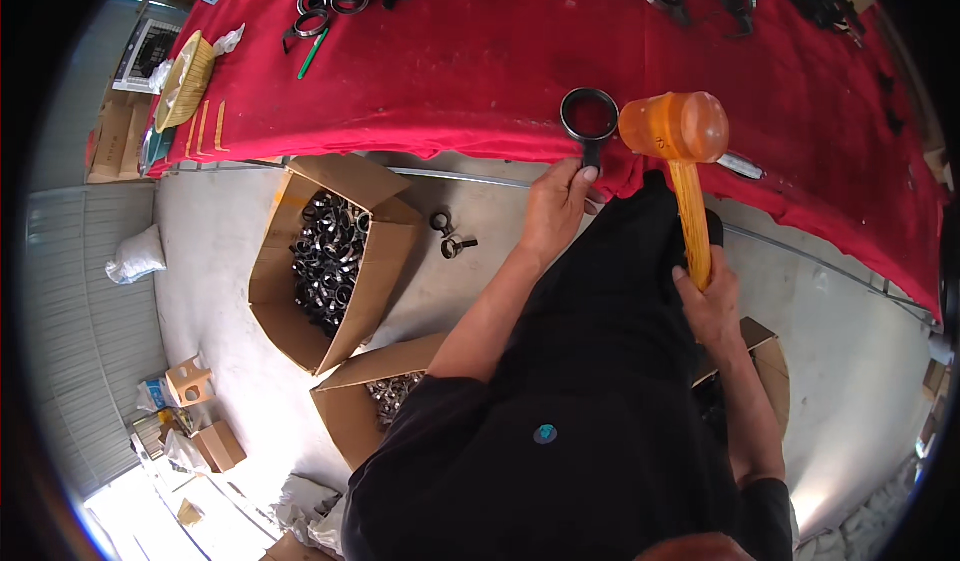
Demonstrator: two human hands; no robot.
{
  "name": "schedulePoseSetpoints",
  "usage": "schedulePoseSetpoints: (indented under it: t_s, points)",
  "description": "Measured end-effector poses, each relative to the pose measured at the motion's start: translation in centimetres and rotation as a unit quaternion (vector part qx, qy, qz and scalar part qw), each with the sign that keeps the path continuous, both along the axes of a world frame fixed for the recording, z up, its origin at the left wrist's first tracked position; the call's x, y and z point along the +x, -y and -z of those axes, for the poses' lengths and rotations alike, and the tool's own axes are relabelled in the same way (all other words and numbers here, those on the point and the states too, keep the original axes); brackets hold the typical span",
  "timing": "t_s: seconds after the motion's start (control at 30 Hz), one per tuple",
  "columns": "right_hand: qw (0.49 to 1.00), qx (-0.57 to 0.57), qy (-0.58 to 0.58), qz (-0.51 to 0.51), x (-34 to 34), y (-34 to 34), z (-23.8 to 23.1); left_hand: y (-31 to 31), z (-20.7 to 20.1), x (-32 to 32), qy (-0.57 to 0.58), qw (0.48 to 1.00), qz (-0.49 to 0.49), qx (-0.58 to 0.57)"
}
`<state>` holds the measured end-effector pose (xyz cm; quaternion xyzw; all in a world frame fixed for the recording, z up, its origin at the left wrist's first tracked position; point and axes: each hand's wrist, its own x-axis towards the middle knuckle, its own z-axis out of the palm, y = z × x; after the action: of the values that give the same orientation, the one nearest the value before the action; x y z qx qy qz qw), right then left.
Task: The person takes metal clamps, strikes each one with a mallet, and places the finished clamps into cardboard boxes.
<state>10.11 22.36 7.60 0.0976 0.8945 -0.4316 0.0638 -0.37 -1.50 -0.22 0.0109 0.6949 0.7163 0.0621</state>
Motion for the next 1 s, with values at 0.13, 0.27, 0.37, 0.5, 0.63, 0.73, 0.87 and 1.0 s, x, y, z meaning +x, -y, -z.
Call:
schedulePoseSetpoints:
  t_s: [0.13,0.27,0.37,0.5,0.63,0.73,0.87,1.0]
  points:
    - [0.998,-0.019,-0.022,0.047,-1.4,-0.4,-3.2,-0.1,-0.1,-0.1,-0.003,1.000,-0.012,-0.021]
    - [0.986,-0.091,-0.101,0.101,-1.7,-0.4,-6.1,0.2,0.0,0.0,-0.003,0.997,-0.027,-0.072]
    - [0.980,-0.037,-0.181,0.069,-1.2,-1.2,-3.3,-0.7,-0.8,-0.1,-0.017,0.995,-0.057,-0.074]
    - [0.991,0.134,-0.015,-0.024,-2.4,-0.9,-3.0,-0.7,-1.3,0.1,-0.013,0.996,-0.058,-0.064]
    - [0.988,0.004,-0.149,0.050,-4.6,-0.1,-8.8,0.4,-1.1,0.2,-0.025,0.993,-0.062,-0.097]
    - [0.986,-0.055,-0.156,0.032,-4.8,0.6,-10.4,0.2,-1.7,0.2,-0.016,0.994,-0.072,-0.083]
    - [0.944,0.222,-0.088,-0.227,-6.3,-1.0,-5.4,-0.6,-2.0,-0.3,-0.023,0.994,-0.060,-0.090]
    - [0.980,0.134,-0.122,-0.085,-10.3,2.9,-12.4,0.6,-1.1,0.5,-0.030,0.989,-0.060,-0.131]
